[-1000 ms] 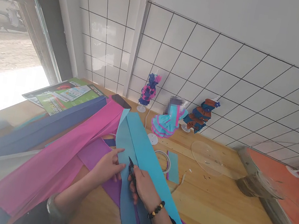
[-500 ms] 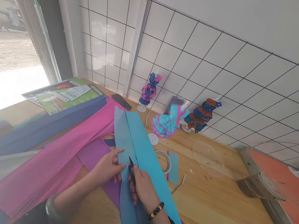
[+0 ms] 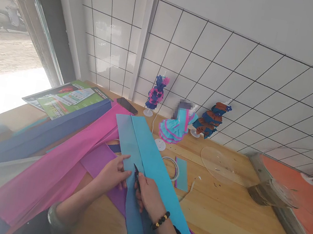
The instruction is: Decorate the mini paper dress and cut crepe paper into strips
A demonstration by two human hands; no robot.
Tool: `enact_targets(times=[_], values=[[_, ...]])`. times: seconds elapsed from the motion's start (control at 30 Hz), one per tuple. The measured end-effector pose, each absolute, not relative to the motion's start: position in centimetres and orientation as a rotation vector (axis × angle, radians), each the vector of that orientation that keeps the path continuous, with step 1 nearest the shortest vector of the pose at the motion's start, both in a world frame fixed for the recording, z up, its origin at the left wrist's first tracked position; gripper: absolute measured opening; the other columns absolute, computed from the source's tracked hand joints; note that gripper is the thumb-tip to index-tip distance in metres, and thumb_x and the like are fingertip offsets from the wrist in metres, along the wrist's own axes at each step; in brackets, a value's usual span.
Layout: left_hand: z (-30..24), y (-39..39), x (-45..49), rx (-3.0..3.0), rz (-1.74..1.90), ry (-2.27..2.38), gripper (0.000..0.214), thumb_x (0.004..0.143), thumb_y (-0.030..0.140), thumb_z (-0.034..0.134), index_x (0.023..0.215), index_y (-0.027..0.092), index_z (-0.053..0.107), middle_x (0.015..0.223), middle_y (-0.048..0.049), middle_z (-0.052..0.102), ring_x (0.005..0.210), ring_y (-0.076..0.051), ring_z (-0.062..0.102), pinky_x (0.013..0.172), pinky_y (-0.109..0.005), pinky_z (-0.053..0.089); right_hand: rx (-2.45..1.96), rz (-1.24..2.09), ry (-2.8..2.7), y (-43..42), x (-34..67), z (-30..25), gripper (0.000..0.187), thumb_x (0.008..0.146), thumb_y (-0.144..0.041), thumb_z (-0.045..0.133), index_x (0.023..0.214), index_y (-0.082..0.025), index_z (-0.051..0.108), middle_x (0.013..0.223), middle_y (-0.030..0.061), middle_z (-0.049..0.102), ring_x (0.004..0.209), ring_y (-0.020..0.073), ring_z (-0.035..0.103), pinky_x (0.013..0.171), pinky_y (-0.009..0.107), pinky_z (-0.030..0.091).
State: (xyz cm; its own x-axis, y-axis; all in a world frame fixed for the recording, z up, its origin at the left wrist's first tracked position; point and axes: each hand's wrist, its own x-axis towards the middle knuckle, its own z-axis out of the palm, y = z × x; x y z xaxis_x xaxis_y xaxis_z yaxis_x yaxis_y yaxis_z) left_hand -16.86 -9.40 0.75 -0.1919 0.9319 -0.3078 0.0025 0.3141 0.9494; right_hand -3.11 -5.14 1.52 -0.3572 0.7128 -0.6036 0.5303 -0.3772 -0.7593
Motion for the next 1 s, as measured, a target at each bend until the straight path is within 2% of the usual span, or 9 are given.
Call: enact_targets(times=[0.4,0.6,0.83,1.0], values=[[0.3,-9.2,-17.0,0.909,1.079,1.497,0.065,0.075,0.026,0.058,0.132,0.013,0.031,0.053,0.0065,0.052,0.047,-0.016,0.061,0.041,-0.024,0.048,-1.687,1.865,-1.575,-5.1,-3.2,1.3,0.037,0.091,-0.036,0.03,0.061,-0.02,0.042,0.035,-0.0088,0.03,0.025,0.0073,0.029,0.025,0.019,0.029],[0.7,-9.4,-17.0,0.9,1.07,1.514,0.065,0.075,0.027,0.059,0.132,0.013,0.031,0.052,0.009,0.044,0.047,-0.016,0.061,0.042,-0.025,0.049,-1.672,1.901,-1.568,-5.4,-2.9,2.0,0.04,0.092,-0.039,0.025,0.064,-0.018,0.045,0.037,-0.0084,0.034,0.024,0.007,0.03,0.024,0.019,0.031],[0.1,-9.4,-17.0,0.914,1.086,1.499,0.063,0.076,0.027,0.058,0.132,0.014,0.032,0.055,0.0075,0.047,0.048,-0.016,0.062,0.041,-0.025,0.048,-1.651,1.94,-1.588,-5.2,-2.8,2.0,0.041,0.092,-0.037,0.023,0.065,-0.017,0.047,0.036,-0.0085,0.037,0.024,0.0069,0.031,0.023,0.018,0.031],[0.5,-9.4,-17.1,0.892,1.088,1.499,0.064,0.075,0.028,0.059,0.132,0.015,0.032,0.055,0.0089,0.042,0.048,-0.016,0.062,0.042,-0.025,0.049,-1.664,1.945,-1.61,-4.6,-3.1,2.4,0.041,0.091,-0.037,0.025,0.063,-0.017,0.047,0.036,-0.0079,0.039,0.023,0.0066,0.031,0.024,0.019,0.033]])
